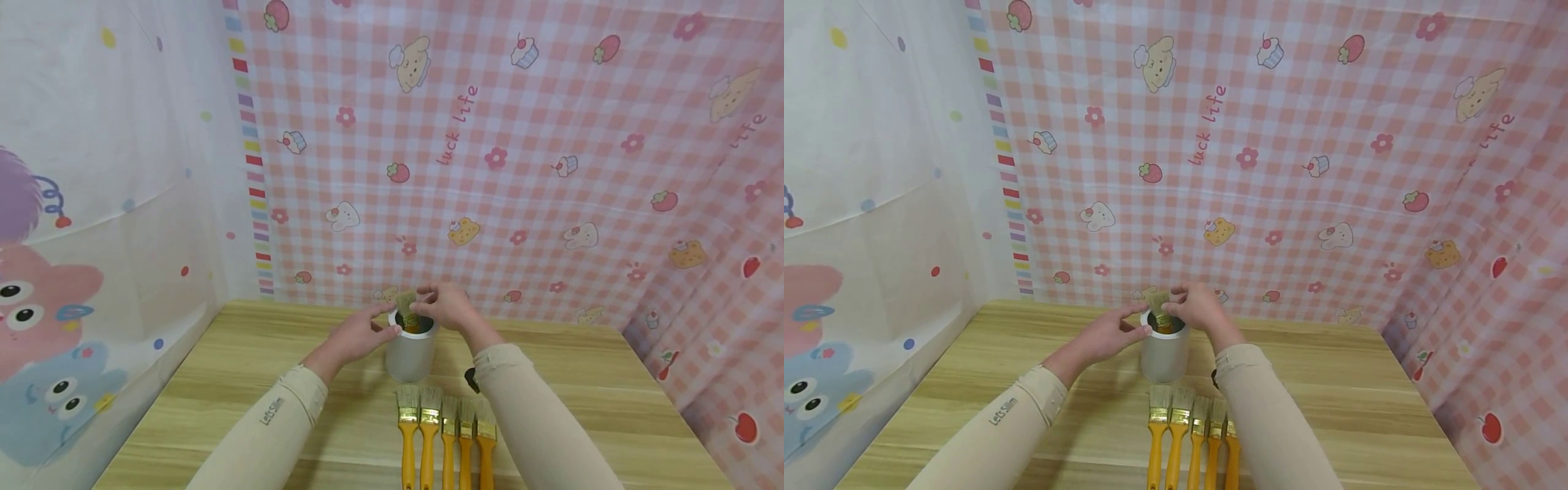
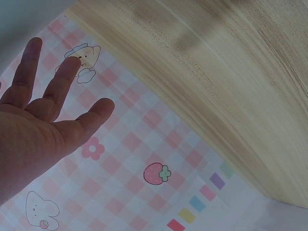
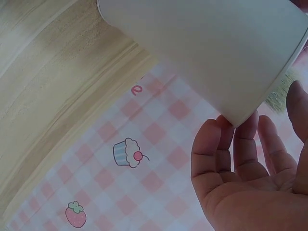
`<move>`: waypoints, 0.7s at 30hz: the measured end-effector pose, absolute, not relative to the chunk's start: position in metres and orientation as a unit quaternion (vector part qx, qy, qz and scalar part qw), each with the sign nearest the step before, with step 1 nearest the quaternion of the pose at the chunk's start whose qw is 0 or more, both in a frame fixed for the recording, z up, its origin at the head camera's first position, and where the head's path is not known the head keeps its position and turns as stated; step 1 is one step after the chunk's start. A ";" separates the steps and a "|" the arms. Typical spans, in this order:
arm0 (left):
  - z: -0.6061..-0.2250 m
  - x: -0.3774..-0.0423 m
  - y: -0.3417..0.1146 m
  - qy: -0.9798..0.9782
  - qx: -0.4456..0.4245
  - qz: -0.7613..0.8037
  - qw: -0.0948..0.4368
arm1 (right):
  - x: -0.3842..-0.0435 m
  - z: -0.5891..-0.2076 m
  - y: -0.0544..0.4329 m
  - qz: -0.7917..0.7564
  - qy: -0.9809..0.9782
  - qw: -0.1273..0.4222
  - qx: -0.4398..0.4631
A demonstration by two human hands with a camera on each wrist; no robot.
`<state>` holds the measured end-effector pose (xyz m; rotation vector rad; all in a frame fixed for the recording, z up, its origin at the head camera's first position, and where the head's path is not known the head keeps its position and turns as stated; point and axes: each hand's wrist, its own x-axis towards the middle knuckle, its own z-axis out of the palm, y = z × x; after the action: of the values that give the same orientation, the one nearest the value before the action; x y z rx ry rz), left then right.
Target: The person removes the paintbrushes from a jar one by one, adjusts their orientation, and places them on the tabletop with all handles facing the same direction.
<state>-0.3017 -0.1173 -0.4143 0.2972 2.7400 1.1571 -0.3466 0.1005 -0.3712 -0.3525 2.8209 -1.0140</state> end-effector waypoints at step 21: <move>-0.410 -0.299 -0.116 0.914 0.092 0.387 0.077 | -0.345 -0.378 0.084 -0.309 0.943 0.055 -0.112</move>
<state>-0.2986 -0.1163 -0.4102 0.2741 2.7394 1.1581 -0.3455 0.0837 -0.3782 -0.3402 2.8622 -0.9381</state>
